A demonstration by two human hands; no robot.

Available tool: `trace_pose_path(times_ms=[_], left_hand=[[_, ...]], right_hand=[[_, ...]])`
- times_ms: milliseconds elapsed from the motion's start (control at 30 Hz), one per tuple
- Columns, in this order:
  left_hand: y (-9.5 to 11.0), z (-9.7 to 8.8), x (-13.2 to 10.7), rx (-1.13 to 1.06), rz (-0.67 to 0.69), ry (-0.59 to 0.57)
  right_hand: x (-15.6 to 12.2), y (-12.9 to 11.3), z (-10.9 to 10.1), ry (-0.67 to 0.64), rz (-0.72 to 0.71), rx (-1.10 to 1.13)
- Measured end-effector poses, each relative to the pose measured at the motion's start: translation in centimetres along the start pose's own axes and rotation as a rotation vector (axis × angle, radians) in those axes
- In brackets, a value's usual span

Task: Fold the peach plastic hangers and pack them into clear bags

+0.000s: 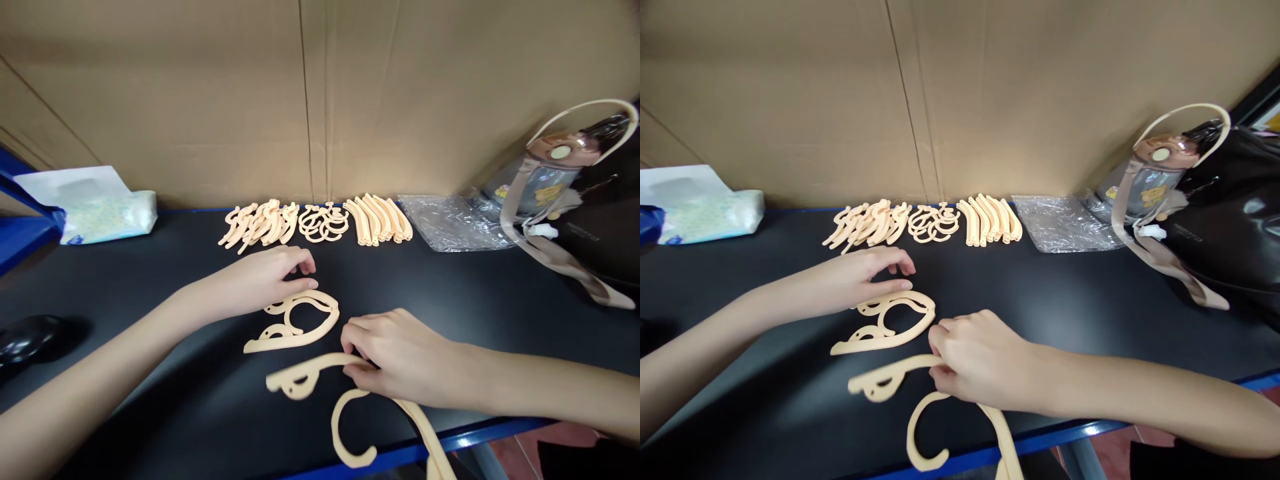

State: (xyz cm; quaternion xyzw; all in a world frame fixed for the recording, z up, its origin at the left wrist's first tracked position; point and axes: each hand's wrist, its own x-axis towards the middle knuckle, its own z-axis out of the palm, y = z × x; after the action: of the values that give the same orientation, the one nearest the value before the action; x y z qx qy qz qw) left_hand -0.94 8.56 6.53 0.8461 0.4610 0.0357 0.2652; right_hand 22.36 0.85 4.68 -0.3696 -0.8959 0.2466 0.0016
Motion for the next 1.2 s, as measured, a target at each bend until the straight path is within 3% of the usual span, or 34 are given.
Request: trace_pose_path(times_ms=[100,233,333,400,500,633,767,867,1067,1200], left_hand=[[-0.1,0.4,0.6,-0.189,0.01,0.026],[0.4,0.6,1.9,-0.478,0.019,-0.006],[1.1,0.6,2.8,-0.953,0.009,-0.029],[1.5,0.6,3.3,-1.196,0.027,0.039],[1.5,0.6,3.7,-1.18,0.03,0.188],[1.1,0.8,3.7,-1.032,-0.079,0.162],[0.7,1.1,3.2,-0.954,-0.142,0.062],[0.5,1.3,2.7,-0.904,-0.154,0.064],[2.3,2.1,2.8,-0.968,-0.169,0.11],[4.2,2.5,3.5,-1.052,-0.153,0.045]], right_hand=[[0.2,0.6,-1.0,-0.033,0.084,0.267],[0.9,2.8,-3.4,0.16,0.126,0.705],[1.6,4.4,-4.5,0.279,0.157,0.795],[1.9,5.3,-4.6,0.291,0.159,0.796],[2.1,6.1,-4.2,0.305,0.151,0.815],[1.9,6.5,-3.6,0.322,0.163,0.798],[1.3,6.9,-3.6,0.337,0.194,0.677],[1.0,7.2,-3.7,0.436,0.206,0.486],[2.1,6.4,-3.6,0.641,0.14,-0.431],[3.5,5.2,-3.6,0.651,-0.037,-0.695]])
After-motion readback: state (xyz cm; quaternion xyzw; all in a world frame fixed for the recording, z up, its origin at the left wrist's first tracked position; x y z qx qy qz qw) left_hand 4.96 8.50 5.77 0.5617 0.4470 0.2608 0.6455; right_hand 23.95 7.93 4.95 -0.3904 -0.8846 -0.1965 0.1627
